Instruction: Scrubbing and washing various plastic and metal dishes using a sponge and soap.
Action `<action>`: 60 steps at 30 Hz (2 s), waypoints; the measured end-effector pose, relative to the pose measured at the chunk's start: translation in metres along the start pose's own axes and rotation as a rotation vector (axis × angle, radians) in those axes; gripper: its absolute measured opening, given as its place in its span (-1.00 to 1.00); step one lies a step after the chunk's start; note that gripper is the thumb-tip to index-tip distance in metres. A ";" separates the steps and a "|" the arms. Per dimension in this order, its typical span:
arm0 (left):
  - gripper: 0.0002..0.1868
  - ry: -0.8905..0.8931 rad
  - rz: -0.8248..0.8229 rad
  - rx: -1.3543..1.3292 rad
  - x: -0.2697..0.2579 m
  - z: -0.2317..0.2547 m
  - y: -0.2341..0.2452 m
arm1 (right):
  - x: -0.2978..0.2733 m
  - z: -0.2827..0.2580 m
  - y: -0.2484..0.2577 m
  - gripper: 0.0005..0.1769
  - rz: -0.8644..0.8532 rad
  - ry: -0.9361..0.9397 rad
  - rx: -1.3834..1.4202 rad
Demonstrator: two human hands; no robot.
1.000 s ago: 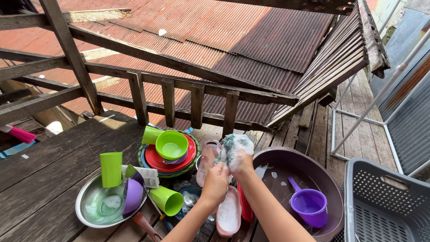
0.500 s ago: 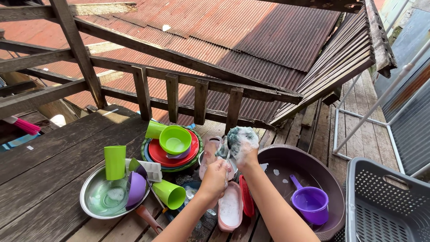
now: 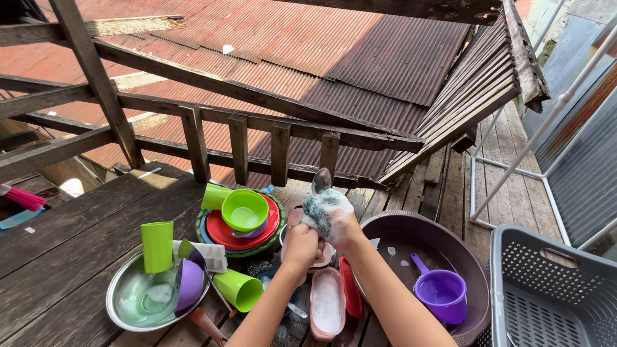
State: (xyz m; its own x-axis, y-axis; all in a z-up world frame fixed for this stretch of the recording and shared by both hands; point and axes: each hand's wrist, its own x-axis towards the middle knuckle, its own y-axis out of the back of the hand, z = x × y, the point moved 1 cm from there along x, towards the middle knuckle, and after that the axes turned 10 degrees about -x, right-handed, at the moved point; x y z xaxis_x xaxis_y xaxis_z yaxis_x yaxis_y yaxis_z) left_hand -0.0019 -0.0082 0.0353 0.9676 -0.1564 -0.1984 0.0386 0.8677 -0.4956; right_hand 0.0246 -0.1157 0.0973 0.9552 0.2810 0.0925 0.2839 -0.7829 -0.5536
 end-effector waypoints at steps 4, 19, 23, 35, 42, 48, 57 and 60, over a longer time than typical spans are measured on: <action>-0.78 -0.155 0.054 0.430 0.003 0.004 0.024 | -0.002 0.010 0.012 -0.91 0.070 -0.055 0.055; -0.73 -0.140 0.049 -0.303 0.104 -0.017 0.073 | 0.005 0.041 0.021 -0.06 -0.062 0.234 -0.846; -0.77 -0.352 0.284 -0.125 0.091 0.010 0.072 | 0.000 0.041 0.018 -0.02 -0.102 0.167 -0.801; -0.82 -0.137 0.292 -0.529 0.065 0.048 0.055 | -0.016 0.019 0.010 -0.02 -0.230 0.101 -0.879; -0.93 -0.074 0.195 -0.046 0.063 0.051 0.017 | -0.018 0.018 0.028 -0.41 -0.025 0.006 -0.518; -0.84 -0.048 0.208 0.013 0.040 0.052 -0.002 | -0.011 -0.014 0.031 -0.67 0.206 -0.039 0.035; -0.77 -0.605 0.150 0.554 0.034 -0.023 -0.012 | -0.020 -0.020 0.009 -0.57 0.058 -0.032 -0.013; -0.73 -0.879 0.043 0.535 0.045 -0.047 0.000 | -0.020 -0.024 -0.003 -0.28 0.251 -0.008 -0.202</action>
State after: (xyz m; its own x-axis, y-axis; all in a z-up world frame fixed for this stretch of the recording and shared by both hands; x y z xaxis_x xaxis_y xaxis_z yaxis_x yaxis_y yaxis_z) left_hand 0.0299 -0.0378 -0.0134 0.8034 0.0937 0.5880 -0.1026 0.9946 -0.0182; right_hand 0.0068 -0.1321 0.1171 0.9971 0.0689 -0.0328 0.0512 -0.9224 -0.3829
